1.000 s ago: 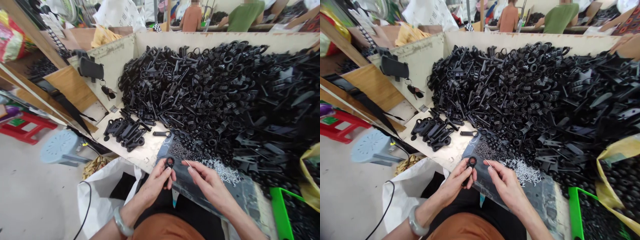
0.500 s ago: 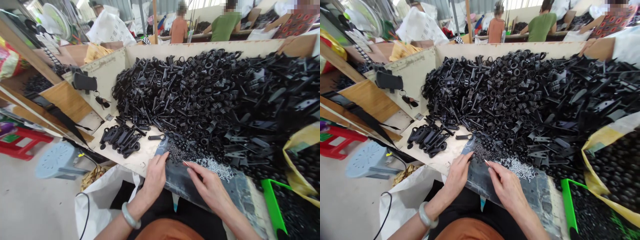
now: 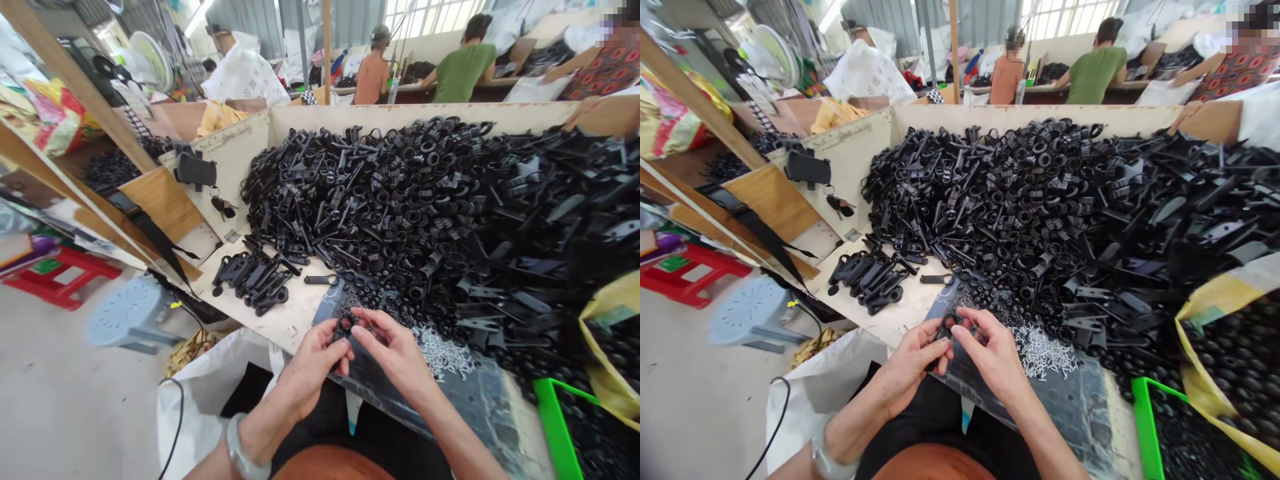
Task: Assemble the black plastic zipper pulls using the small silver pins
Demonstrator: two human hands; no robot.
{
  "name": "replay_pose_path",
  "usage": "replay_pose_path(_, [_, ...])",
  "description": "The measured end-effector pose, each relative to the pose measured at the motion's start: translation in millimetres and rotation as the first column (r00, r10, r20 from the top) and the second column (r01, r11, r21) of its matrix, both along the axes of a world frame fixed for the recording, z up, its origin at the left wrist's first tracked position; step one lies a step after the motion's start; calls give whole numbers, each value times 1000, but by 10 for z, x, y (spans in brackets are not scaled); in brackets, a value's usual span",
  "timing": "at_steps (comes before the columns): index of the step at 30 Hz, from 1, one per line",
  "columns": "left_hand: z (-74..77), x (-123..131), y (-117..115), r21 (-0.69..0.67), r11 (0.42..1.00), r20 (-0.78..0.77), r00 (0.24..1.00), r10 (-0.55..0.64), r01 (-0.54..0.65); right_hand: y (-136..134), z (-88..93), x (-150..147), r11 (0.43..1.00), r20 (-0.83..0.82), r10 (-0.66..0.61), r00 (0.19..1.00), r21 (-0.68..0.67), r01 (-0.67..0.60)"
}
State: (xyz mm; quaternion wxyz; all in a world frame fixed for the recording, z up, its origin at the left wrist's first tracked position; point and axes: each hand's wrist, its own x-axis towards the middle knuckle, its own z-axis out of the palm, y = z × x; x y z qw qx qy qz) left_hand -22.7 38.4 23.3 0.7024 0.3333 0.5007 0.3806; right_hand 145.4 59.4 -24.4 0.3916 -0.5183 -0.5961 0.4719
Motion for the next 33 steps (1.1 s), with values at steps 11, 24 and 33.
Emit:
replay_pose_path(11, [-122, 25, -142, 12, 999, -20, 999, -35, 35, -41, 56, 15, 959, 183, 200, 962, 164, -231])
replay_pose_path(24, [-275, 62, -252, -49, 999, -16, 1000, -18, 17, -185, 105, -89, 937, 411, 245, 878, 132, -323])
replay_pose_path(33, [-450, 7, -287, -137, 989, 96, 994, -50, 63, -238, 14, -137, 941, 459, 242, 855, 104, -322])
